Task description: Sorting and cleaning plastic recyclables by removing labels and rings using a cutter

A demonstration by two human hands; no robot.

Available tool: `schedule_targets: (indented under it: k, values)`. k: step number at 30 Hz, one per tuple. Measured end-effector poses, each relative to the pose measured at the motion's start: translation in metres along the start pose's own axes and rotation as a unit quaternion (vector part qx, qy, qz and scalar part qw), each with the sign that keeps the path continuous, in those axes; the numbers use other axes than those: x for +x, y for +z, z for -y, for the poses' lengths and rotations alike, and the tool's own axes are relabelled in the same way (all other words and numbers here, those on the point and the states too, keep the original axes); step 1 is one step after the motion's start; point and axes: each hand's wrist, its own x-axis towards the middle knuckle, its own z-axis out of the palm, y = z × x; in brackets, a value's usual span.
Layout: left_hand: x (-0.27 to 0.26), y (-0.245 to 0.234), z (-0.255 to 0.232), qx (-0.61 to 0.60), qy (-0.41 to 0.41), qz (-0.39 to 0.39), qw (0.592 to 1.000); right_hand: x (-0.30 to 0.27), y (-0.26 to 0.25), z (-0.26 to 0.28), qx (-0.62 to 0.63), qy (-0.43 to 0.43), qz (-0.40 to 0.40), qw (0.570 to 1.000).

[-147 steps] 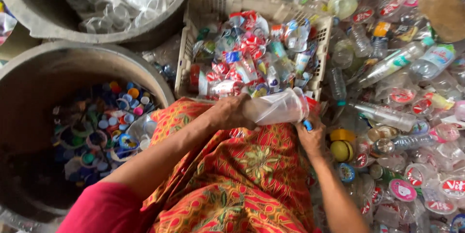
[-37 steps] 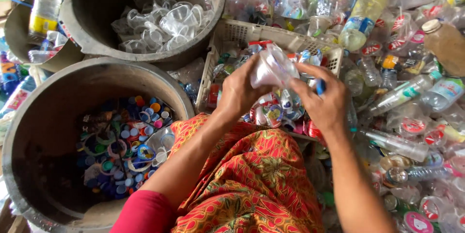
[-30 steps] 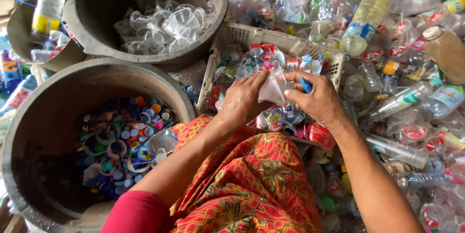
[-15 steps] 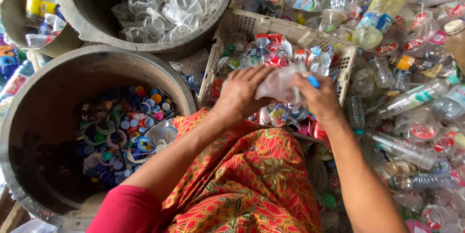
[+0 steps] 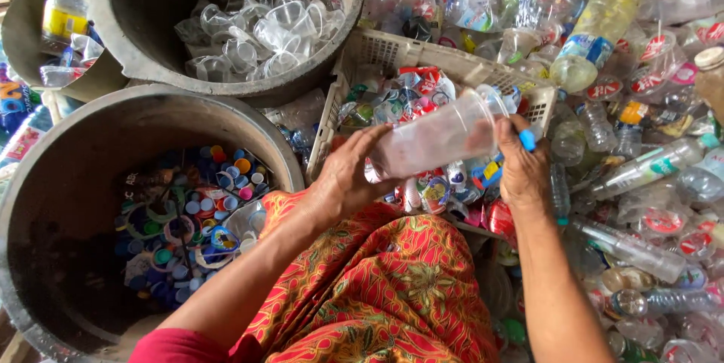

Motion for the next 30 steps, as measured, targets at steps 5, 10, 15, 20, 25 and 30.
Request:
schedule_targets:
  k: [5,10,15,20,25,30]
  values:
    - [-0.005,0.013,-0.005,-0.048,0.051,-0.052,0.996,0.023,-0.021,-0.045,0.063,0.019,-0.044,0.997]
    - [-0.005,0.031,0.000,-0.055,0.051,-0.108,0.991,0.025,-0.020,-0.047,0.086,0.038,-0.105,0.990]
    - [-0.002,0.025,0.000,-0.047,0.075,-0.119,0.989,0.027,-0.026,-0.071,0.138,0.101,-0.149,0.974]
    - [-0.011,0.027,0.007,-0.060,0.043,-0.086,0.994,0.016,-0.006,-0.051,0.119,0.096,-0.135,0.979]
    - [-0.011,0.022,-0.012,-0.126,-0.107,-0.044,0.985,-0.016,0.018,0.014,-0.138,-0.024,-0.045,0.989]
    - [0.014,0.056,0.005,-0.074,-0.066,-0.099,0.990,-0.026,0.014,-0.030,-0.308,-0.237,0.013,0.921]
